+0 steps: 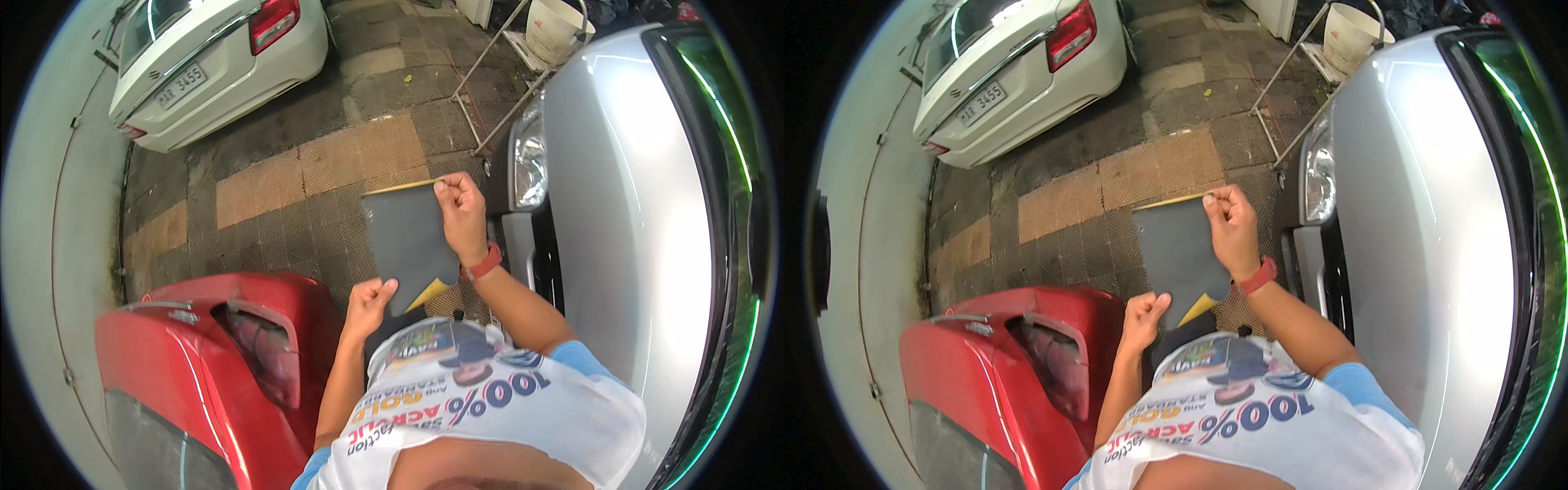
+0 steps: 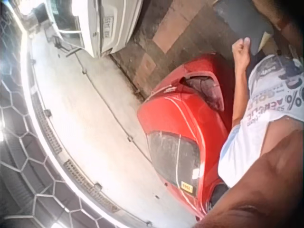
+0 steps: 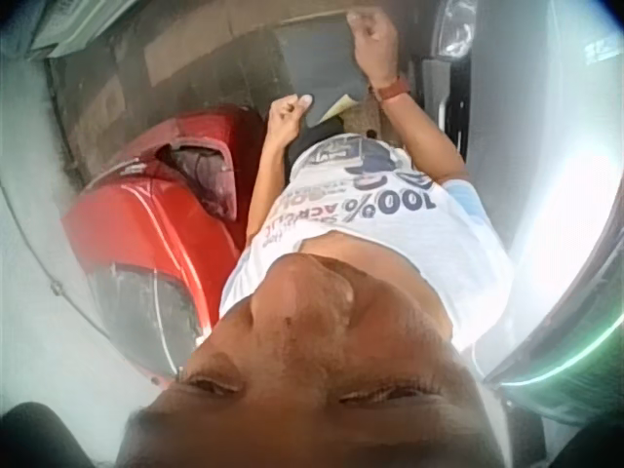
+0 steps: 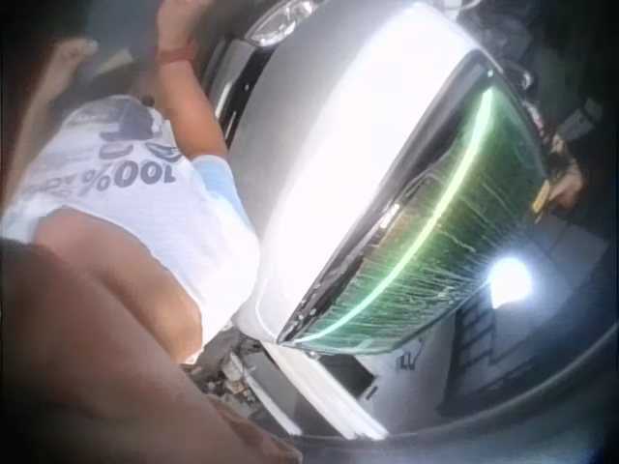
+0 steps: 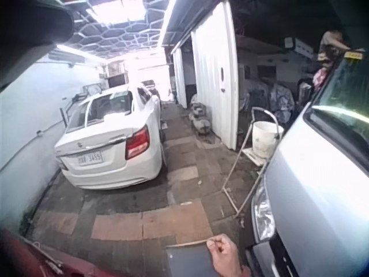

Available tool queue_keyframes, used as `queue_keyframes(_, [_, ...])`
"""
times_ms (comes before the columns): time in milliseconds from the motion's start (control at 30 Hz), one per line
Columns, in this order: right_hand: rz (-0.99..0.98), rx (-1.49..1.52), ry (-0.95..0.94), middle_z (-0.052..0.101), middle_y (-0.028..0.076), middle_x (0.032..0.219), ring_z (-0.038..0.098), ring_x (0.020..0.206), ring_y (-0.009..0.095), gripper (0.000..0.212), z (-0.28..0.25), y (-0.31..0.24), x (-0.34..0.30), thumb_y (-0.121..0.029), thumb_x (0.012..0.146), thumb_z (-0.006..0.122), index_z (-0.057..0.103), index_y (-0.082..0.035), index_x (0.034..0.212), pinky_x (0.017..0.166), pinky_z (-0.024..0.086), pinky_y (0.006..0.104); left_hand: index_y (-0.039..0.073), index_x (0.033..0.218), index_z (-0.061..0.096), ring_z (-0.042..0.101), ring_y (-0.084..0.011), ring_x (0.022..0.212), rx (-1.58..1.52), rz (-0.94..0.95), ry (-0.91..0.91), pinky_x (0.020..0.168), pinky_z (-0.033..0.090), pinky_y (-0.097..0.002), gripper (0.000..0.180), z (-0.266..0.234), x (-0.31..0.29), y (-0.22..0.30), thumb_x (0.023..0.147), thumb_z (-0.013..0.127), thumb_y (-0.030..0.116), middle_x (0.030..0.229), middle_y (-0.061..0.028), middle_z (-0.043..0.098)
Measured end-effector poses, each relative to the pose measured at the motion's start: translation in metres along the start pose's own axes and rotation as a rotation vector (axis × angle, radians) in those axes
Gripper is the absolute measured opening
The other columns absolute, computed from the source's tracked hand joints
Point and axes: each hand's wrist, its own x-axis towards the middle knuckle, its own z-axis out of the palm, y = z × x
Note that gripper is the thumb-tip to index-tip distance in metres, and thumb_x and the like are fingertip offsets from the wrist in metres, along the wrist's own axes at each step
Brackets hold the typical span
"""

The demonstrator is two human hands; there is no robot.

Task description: The person prepares a sanding block by peeling off the backing and then uses it to wet sand the front bumper of a black car. They repeatedly dip the block into a bucket of water and rub it against the car's surface.

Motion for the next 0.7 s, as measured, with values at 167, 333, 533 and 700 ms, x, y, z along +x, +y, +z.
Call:
queue_keyframes(167, [-0.049, -0.152, 0.163, 0.062, -0.005, 0.077, 0.048, 0.069, 0.001, 0.015, 0.022, 0.006, 0.155, -0.016, 0.108, 0.066, 0.063, -0.002, 0.105, 0.063, 0.04, 0.0229, 0.002, 0.079, 0.066, 0.042, -0.0036, 0.074, -0.202, 0.112, -0.19, 0.064, 0.036, -0.0277, 0.041, -0.06, 0.166, 0.047, 0.108, 0.069, 0.03, 0.076, 0.0102, 0.052])
queue_keyframes(333, [-0.109, 0.027, 0.415, 0.058, -0.007, 0.085, 0.046, 0.073, -0.001, 0.01, 0.017, 0.024, 0.287, -0.013, 0.11, 0.065, 0.063, -0.003, 0.107, 0.065, 0.037, 0.0193, -0.003, 0.094, 0.075, 0.052, -0.003, 0.08, -0.002, 0.063, -0.386, 0.07, 0.044, -0.0253, 0.031, -0.105, 0.328, 0.134, 0.107, 0.07, 0.024, 0.085, 0.0088, 0.064])
queue_keyframes(533, [-0.111, 0.018, 0.583, 0.061, -0.005, 0.091, 0.048, 0.08, 0.0, 0.012, 0.019, 0.086, 0.453, -0.015, 0.11, 0.065, 0.062, -0.004, 0.109, 0.074, 0.04, 0.0182, 0.002, 0.113, 0.081, 0.047, -0.0036, 0.071, -0.129, 0.136, -0.355, 0.063, 0.042, -0.0266, 0.03, -0.109, 0.53, 0.156, 0.105, 0.074, 0.03, 0.08, 0.0063, 0.067])
queue_keyframes(700, [-0.066, 0.078, 0.586, 0.062, -0.004, 0.093, 0.052, 0.083, 0.001, 0.012, 0.04, 0.108, 0.631, -0.015, 0.111, 0.064, 0.062, -0.004, 0.11, 0.077, 0.043, 0.0189, -0.004, 0.112, 0.08, 0.069, -0.0086, 0.091, -0.33, -0.022, -0.32, 0.085, 0.058, -0.0293, 0.024, -0.131, 0.679, 0.204, 0.107, 0.071, 0.017, 0.099, -0.0035, 0.078])
